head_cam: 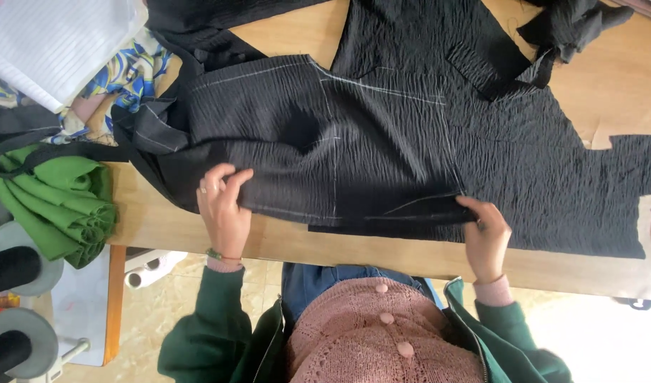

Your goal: The person lays out a large piece of black textured fabric on a wooden table and smooths it with their hands. They use a pair of scissors to cut a strip from the fabric and then trim a smaller piece. The person continues to fold and arrange the fabric pieces on the table.

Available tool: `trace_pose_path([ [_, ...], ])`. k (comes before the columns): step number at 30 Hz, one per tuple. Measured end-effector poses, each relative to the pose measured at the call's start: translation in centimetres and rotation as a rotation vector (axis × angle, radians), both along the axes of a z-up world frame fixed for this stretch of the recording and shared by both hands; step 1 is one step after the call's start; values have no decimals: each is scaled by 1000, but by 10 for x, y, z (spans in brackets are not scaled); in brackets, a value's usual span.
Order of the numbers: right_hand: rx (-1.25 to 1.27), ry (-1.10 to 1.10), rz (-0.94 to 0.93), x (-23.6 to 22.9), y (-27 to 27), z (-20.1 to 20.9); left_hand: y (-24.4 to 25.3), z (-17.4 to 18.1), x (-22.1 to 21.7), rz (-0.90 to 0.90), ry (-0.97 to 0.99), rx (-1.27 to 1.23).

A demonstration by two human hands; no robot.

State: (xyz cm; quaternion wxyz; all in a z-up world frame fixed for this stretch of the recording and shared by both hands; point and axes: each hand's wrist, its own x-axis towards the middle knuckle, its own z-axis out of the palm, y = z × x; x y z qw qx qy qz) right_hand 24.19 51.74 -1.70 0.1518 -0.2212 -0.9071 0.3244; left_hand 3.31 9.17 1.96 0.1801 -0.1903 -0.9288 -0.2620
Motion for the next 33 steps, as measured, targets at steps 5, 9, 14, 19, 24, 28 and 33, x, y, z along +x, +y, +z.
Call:
trace_pose_path([
  [5,-289,116,66,-69,32,54,23,65,-56,-40,109,-102],
  [9,-362,505,59,-73,103,72,39,91,-74,-11,322,-6],
  [14,87,572,-21,-3,82,100,35,52,-50,-114,357,136],
  [19,114,212,-35,25,40,33,22,-10,-19,-124,176,69],
  [24,-24,69,-78,36,24,-5,7,-47,0,-102,62,-29],
  [28,-28,-37,-46,43,28,-13,4,-39,8,-76,64,-14],
  [33,3,-79,-40,51,38,-25,-1,-43,12,-70,95,12],
])
